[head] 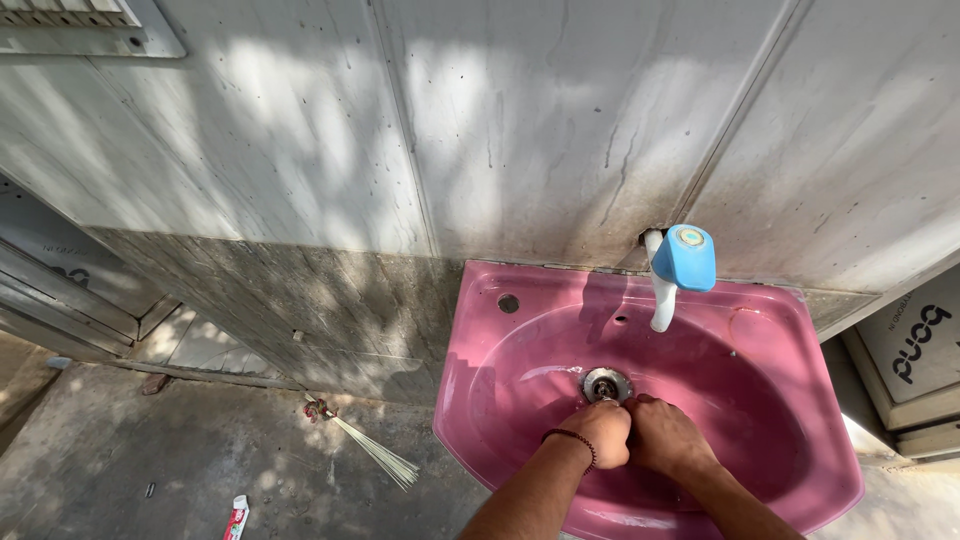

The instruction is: The person repairs a sink by pressing a black substance into gaps along the edge of the basin and around the faucet base.

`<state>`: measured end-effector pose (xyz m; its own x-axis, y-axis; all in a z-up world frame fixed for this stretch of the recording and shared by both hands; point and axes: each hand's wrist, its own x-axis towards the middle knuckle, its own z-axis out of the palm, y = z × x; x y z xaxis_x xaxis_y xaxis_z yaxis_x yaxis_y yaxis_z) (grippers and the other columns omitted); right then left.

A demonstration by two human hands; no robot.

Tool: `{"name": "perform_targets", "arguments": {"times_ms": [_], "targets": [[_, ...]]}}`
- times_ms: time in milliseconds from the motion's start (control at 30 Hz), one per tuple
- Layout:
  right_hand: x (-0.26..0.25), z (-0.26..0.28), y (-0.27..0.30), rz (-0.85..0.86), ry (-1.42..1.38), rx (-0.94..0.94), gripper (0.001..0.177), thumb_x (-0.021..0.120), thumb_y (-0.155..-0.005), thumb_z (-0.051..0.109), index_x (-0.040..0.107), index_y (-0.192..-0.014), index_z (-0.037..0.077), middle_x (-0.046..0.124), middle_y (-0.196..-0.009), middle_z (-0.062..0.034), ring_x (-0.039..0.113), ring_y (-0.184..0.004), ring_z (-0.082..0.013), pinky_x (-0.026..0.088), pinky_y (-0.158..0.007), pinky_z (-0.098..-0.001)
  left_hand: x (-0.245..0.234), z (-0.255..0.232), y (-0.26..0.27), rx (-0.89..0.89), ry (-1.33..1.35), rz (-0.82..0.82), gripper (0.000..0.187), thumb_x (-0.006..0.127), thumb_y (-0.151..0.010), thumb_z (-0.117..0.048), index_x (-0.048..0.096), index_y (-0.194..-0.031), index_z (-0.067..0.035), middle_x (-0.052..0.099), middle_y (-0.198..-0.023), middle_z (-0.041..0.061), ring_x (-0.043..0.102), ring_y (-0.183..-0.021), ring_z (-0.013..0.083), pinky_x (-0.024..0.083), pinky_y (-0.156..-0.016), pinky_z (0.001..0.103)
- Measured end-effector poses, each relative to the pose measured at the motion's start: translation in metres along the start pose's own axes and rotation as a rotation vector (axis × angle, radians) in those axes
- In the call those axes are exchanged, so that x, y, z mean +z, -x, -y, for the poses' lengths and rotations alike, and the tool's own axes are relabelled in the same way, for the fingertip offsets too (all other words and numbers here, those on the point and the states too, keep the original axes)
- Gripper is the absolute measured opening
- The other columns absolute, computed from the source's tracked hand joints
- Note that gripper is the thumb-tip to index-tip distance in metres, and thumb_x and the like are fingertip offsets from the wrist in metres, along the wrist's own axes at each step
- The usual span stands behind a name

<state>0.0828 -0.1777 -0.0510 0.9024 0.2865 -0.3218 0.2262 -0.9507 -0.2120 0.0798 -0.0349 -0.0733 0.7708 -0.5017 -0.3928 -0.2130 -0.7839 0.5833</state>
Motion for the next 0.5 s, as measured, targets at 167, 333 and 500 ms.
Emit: {"name": "perform_targets", "arguments": {"times_ms": [167, 333, 500], "targets": [[-0.038, -0.028, 0.002, -0.205, -0.117, 0.106, 0.024, 0.076, -0.076, 0.016, 0.072, -0.096, 0.006, 0.074, -0.102, -0.0147, 0.074, -0.096, -0.0349, 0.058, -0.092, -0.0464, -0.022, -0.031, -0.014, 0.081, 0.186, -0.216, 0.043, 0.067, -0.082, -0.002, 0.057, -0.124, 0.001, 0.062, -0.131, 0.023, 0.059, -0.126, 0.0370, 0.049, -0.106, 0.044], [-0.097, -0.061, 0.004, -0.564, -0.073, 0.046, 0.023, 0.075, -0.079, 0.017, 0.072, -0.098, 0.006, 0.072, -0.104, -0.0134, 0.071, -0.094, -0.0362, 0.058, -0.086, -0.0475, -0.065, -0.091, -0.020, 0.213, 0.204, -0.472, 0.047, 0.068, -0.080, 0.002, 0.052, -0.124, -0.003, 0.061, -0.129, 0.018, 0.060, -0.122, 0.0380, 0.051, -0.101, 0.047], [-0.110, -0.099, -0.003, -0.711, 0.049, 0.034, 0.032, 0.074, -0.075, 0.011, 0.076, -0.107, 0.009, 0.070, -0.109, -0.0115, 0.067, -0.104, -0.0349, 0.056, -0.087, -0.0474, -0.063, -0.116, -0.060, 0.312, -0.032, -0.523, 0.059, 0.072, -0.073, 0.003, 0.053, -0.128, -0.003, 0.061, -0.133, 0.015, 0.059, -0.125, 0.0356, 0.048, -0.108, 0.045]]}}
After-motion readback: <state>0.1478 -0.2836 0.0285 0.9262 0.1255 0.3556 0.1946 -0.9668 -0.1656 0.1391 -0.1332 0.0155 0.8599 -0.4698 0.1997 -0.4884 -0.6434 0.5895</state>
